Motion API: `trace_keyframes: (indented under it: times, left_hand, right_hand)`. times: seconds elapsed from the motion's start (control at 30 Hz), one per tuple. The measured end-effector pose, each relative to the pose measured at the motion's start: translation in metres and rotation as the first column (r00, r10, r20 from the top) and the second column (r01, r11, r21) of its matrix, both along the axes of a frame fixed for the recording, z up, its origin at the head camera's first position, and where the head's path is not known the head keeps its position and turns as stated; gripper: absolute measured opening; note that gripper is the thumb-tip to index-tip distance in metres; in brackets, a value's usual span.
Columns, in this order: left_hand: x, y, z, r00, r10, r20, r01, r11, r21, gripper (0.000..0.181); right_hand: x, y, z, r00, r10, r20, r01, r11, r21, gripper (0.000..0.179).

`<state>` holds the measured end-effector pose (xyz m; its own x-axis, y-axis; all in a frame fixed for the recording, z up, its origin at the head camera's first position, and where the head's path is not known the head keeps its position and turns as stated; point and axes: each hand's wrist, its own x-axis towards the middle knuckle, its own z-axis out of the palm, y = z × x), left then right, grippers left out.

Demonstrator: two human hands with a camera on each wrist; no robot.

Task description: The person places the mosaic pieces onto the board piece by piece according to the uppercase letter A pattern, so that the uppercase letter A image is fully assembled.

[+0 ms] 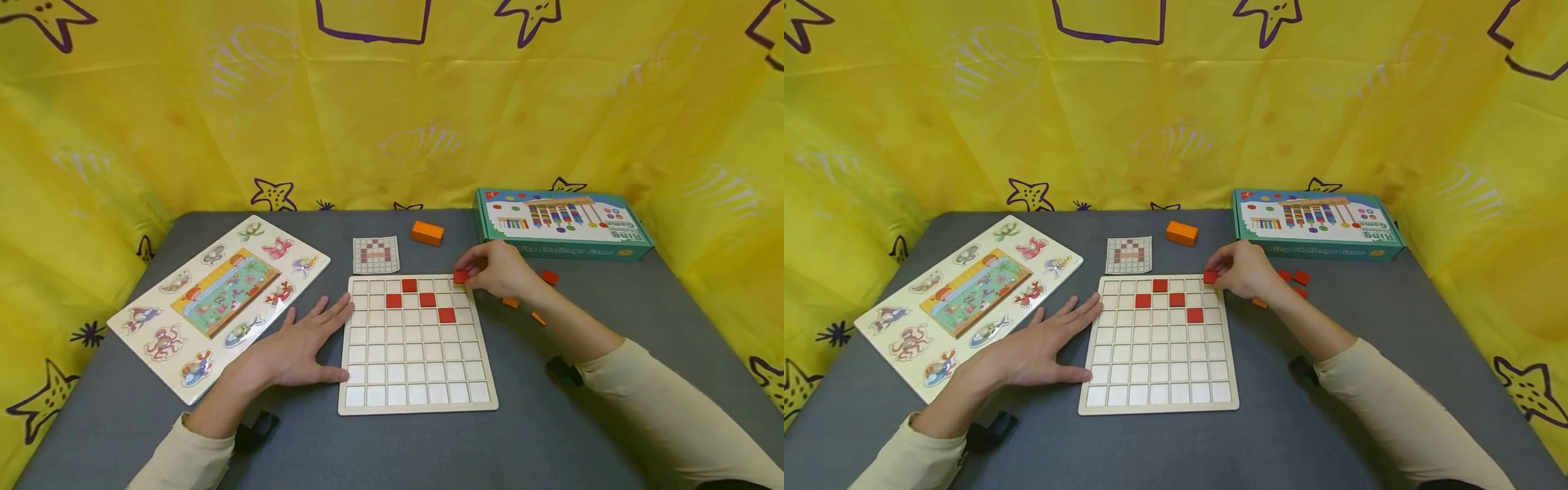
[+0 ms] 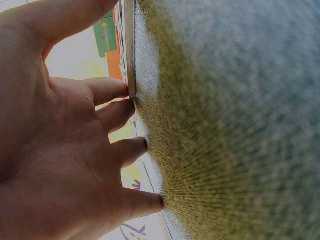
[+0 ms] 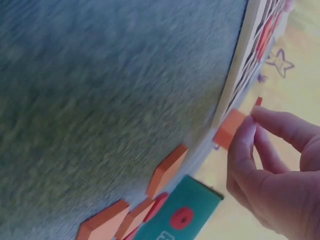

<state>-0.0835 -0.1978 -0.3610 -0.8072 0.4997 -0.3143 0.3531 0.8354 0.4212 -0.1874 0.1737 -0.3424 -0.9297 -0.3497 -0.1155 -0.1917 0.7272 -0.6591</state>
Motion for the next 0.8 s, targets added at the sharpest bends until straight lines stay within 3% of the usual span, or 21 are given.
trace_keyframes:
  times: [0.4,0.8]
  left_hand:
    - [0.0,0.0,-0.002,1.0,0.009,0.02,-0.009,1.0,-0.002,0.11]
    - [-0.001,-0.001,0.0,1.0,-0.003,0.007,0.003,1.0,0.007,0.109]
  right_hand:
    - [0.006,-0.023,-0.001,0.999,0.04,0.029,-0.039,0.998,-0.051,0.025]
    - [0.012,-0.05,-0.002,0.993,0.099,0.057,-0.098,0.995,-0.035,0.027]
